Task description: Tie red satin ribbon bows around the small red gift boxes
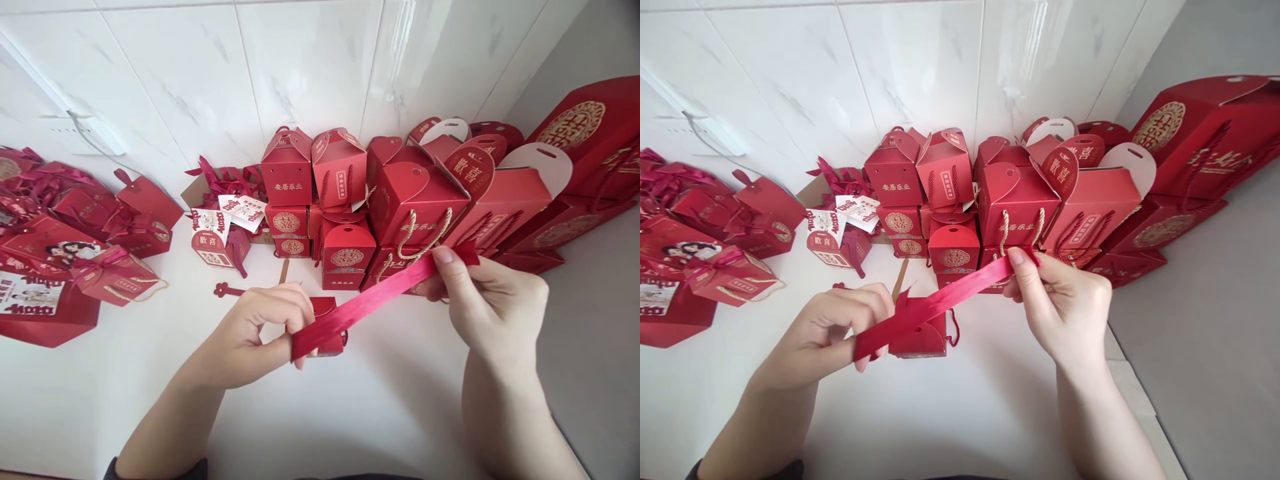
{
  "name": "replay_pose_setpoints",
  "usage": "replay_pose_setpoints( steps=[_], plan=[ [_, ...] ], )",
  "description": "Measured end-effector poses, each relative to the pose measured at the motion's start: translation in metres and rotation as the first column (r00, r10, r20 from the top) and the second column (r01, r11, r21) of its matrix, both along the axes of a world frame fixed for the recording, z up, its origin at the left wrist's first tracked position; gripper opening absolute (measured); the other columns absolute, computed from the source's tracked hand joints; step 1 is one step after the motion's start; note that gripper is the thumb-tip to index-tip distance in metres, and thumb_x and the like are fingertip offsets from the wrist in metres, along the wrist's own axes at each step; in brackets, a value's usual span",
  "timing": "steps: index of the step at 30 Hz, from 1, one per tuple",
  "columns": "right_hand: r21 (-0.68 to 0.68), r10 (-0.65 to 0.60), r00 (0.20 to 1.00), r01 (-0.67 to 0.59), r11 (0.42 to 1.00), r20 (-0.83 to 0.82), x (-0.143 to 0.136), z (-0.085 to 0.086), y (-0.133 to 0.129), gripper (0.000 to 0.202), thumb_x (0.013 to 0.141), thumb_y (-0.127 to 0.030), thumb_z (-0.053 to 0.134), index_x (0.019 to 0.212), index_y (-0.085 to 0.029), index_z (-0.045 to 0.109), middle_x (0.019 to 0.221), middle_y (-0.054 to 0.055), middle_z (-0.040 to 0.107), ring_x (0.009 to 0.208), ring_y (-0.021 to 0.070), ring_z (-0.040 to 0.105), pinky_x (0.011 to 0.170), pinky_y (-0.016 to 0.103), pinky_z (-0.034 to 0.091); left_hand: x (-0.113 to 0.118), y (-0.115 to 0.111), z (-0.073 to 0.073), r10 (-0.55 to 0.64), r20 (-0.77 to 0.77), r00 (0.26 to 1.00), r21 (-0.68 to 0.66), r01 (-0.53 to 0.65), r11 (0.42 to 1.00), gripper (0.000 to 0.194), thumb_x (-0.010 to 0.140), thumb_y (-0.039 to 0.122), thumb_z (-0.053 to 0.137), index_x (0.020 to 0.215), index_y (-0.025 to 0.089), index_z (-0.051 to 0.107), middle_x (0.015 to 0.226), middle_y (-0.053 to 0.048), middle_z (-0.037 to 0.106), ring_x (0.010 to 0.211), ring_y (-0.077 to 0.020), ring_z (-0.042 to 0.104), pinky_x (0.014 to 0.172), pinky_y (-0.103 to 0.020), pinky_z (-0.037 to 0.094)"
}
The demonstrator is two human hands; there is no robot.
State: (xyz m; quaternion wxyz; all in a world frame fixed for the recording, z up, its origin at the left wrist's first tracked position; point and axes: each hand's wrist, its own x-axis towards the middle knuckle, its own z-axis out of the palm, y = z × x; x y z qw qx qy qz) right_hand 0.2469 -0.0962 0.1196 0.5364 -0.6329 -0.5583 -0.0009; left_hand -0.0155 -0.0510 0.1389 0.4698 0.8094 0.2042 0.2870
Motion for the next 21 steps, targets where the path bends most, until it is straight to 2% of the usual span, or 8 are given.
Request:
replay_pose_setpoints(
  steps=[3, 5, 8, 11, 14, 17, 19, 21],
  plan=[
    [-0.082, -0.041, 0.997, 0.046, 0.996, 0.067, 0.009, 0.005, -0.003, 0.046, 0.092, -0.045, 0.056, 0.051, -0.023, 0.062, 0.045, -0.002, 0.060, 0.042, 0.0140, 0.052, 0.048, 0.030, 0.037, -0.005, 0.002, 0.003, 0.015, 0.004, 1.000, 0.053, -0.015, 0.998, 0.025, 0.076, 0.001, 0.051, 0.058, 0.017, 0.057, 0.069, -0.003, 0.062, 0.073, -0.0157, 0.056, 0.067, -0.029, 0.046],
    [-0.124, -0.054, 0.994, 0.066, 0.990, 0.100, 0.014, 0.007, -0.006, 0.046, 0.092, -0.047, 0.054, 0.054, -0.024, 0.063, 0.049, -0.001, 0.062, 0.047, 0.0167, 0.056, 0.052, 0.031, 0.039, -0.008, 0.004, 0.004, 0.041, -0.011, 0.999, 0.079, -0.040, 0.996, 0.022, 0.075, 0.003, 0.050, 0.059, 0.017, 0.056, 0.076, -0.004, 0.061, 0.073, -0.0153, 0.055, 0.065, -0.028, 0.044],
    [-0.142, -0.147, 0.977, 0.169, 0.975, 0.155, 0.022, 0.009, -0.009, 0.046, 0.093, -0.051, 0.050, 0.057, -0.025, 0.064, 0.054, 0.000, 0.066, 0.054, 0.0214, 0.061, 0.057, 0.034, 0.041, -0.011, 0.006, 0.002, 0.045, -0.003, 0.999, 0.054, -0.044, 0.998, 0.018, 0.073, 0.007, 0.049, 0.058, 0.016, 0.051, 0.079, -0.005, 0.059, 0.071, -0.0151, 0.053, 0.063, -0.029, 0.043],
    [-0.189, -0.196, 0.962, 0.232, 0.954, 0.191, 0.029, 0.010, -0.010, 0.049, 0.092, -0.055, 0.049, 0.055, -0.025, 0.063, 0.053, 0.001, 0.066, 0.053, 0.0230, 0.061, 0.056, 0.036, 0.040, -0.012, 0.007, -0.005, 0.070, 0.107, 0.992, -0.155, -0.053, 0.986, 0.022, 0.074, 0.011, 0.047, 0.054, 0.016, 0.043, 0.064, -0.003, 0.053, 0.055, -0.0115, 0.048, 0.050, -0.025, 0.037],
    [-0.244, -0.098, 0.988, 0.125, 0.962, 0.121, 0.033, 0.010, -0.011, 0.049, 0.088, -0.056, 0.055, 0.051, -0.026, 0.063, 0.050, 0.001, 0.065, 0.051, 0.0215, 0.062, 0.053, 0.034, 0.043, -0.012, 0.008, -0.010, 0.161, 0.170, 0.972, -0.381, -0.086, 0.921, 0.029, 0.080, 0.022, 0.047, 0.053, 0.017, 0.042, 0.047, 0.001, 0.043, 0.040, -0.0075, 0.032, 0.038, -0.023, 0.022],
    [-0.266, -0.071, 0.989, 0.105, 0.958, 0.133, 0.034, 0.009, -0.010, 0.047, 0.087, -0.055, 0.058, 0.051, -0.025, 0.064, 0.053, 0.002, 0.067, 0.051, 0.0203, 0.063, 0.051, 0.031, 0.043, -0.011, 0.008, -0.008, 0.155, 0.002, 0.988, -0.392, -0.142, 0.909, 0.033, 0.084, 0.035, 0.056, 0.059, 0.014, 0.059, 0.046, 0.001, 0.043, 0.041, -0.0072, 0.032, 0.040, -0.023, 0.023],
    [-0.312, -0.054, 0.971, 0.127, 0.941, 0.232, 0.033, 0.006, -0.008, 0.048, 0.087, -0.056, 0.057, 0.051, -0.023, 0.063, 0.052, 0.002, 0.067, 0.046, 0.0191, 0.060, 0.048, 0.030, 0.040, -0.010, 0.008, -0.005, 0.079, -0.132, 0.988, -0.381, -0.124, 0.916, 0.031, 0.083, 0.038, 0.063, 0.064, 0.013, 0.066, 0.048, 0.001, 0.048, 0.043, -0.0069, 0.036, 0.042, -0.022, 0.025],
    [-0.345, 0.017, 0.961, 0.083, 0.935, 0.277, 0.031, 0.001, -0.005, 0.049, 0.086, -0.056, 0.057, 0.052, -0.022, 0.060, 0.050, 0.001, 0.065, 0.041, 0.0171, 0.056, 0.045, 0.029, 0.036, -0.010, 0.007, -0.002, -0.010, -0.214, 0.977, -0.417, -0.082, 0.905, 0.028, 0.081, 0.038, 0.068, 0.068, 0.013, 0.066, 0.049, 0.001, 0.050, 0.043, -0.0067, 0.037, 0.042, -0.022, 0.027]
  ],
)
